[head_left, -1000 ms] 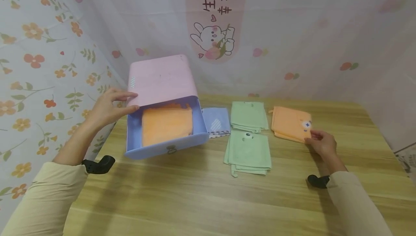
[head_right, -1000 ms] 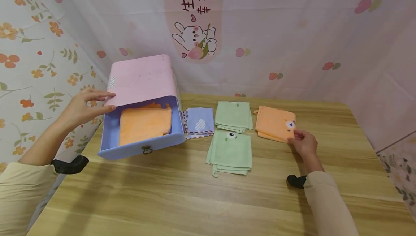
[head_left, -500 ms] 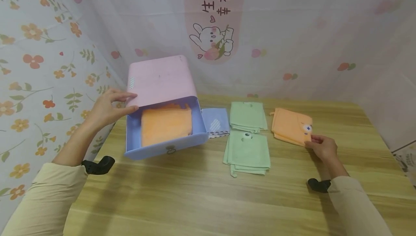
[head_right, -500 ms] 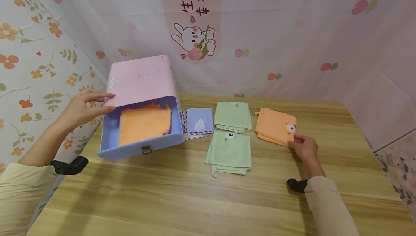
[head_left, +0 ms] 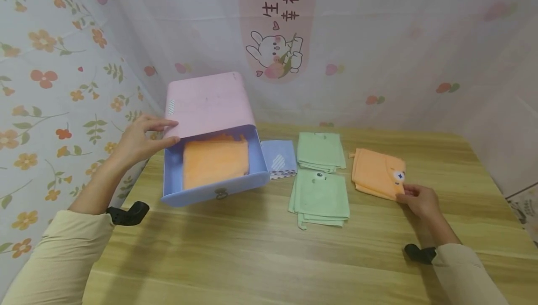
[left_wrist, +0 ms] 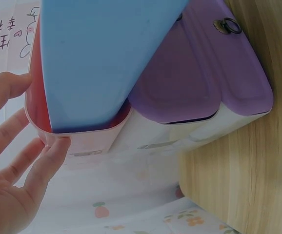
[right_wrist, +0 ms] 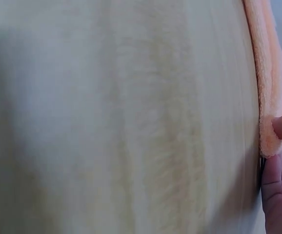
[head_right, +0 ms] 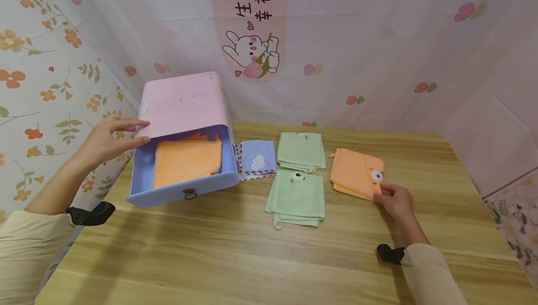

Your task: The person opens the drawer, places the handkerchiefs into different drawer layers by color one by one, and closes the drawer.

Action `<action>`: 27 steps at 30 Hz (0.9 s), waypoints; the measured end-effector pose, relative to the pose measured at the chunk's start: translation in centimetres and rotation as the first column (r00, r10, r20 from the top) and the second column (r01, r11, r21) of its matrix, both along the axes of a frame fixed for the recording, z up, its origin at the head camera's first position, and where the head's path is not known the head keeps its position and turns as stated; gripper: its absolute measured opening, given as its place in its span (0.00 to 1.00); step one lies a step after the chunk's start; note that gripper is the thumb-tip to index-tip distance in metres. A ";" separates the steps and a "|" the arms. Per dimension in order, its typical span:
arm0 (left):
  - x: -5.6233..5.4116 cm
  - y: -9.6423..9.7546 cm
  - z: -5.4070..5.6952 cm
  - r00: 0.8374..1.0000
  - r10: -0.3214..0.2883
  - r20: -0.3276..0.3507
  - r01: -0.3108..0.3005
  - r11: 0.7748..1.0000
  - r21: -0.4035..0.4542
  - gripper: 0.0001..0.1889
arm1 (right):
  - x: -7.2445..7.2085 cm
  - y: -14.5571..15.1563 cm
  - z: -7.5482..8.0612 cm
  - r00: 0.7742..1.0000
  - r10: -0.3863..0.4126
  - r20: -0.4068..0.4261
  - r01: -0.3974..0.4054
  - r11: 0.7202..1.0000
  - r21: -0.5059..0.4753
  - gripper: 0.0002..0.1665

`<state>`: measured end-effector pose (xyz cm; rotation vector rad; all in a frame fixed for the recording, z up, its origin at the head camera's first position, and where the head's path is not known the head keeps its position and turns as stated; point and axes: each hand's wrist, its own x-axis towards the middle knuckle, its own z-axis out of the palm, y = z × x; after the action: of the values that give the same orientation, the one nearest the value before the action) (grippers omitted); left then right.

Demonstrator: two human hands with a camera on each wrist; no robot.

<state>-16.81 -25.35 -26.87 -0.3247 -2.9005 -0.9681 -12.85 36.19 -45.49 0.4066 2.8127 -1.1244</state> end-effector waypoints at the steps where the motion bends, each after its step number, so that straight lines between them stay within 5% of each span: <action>1: 0.0 0.0 0.0 1.000 -0.001 0.000 0.001 1.000 0.002 0.25 | 0.2 0.0 0.0 1.000 0.011 -0.004 -0.011 1.000 0.000 0.31; 15: 0.1 0.1 0.1 1.000 -0.009 0.005 0.009 1.000 0.011 0.25 | 3.2 -0.6 0.1 0.996 0.088 -0.012 -0.088 0.996 0.029 0.29; 27: 0.2 0.1 0.1 1.000 0.004 0.014 -0.004 1.000 0.005 0.25 | 3.5 -0.3 0.4 0.990 0.099 0.095 -0.098 0.995 -0.021 0.35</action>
<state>-16.66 -25.28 -26.78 -0.3134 -2.9093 -0.9807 -9.34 35.94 -45.11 0.3078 2.7065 -1.0769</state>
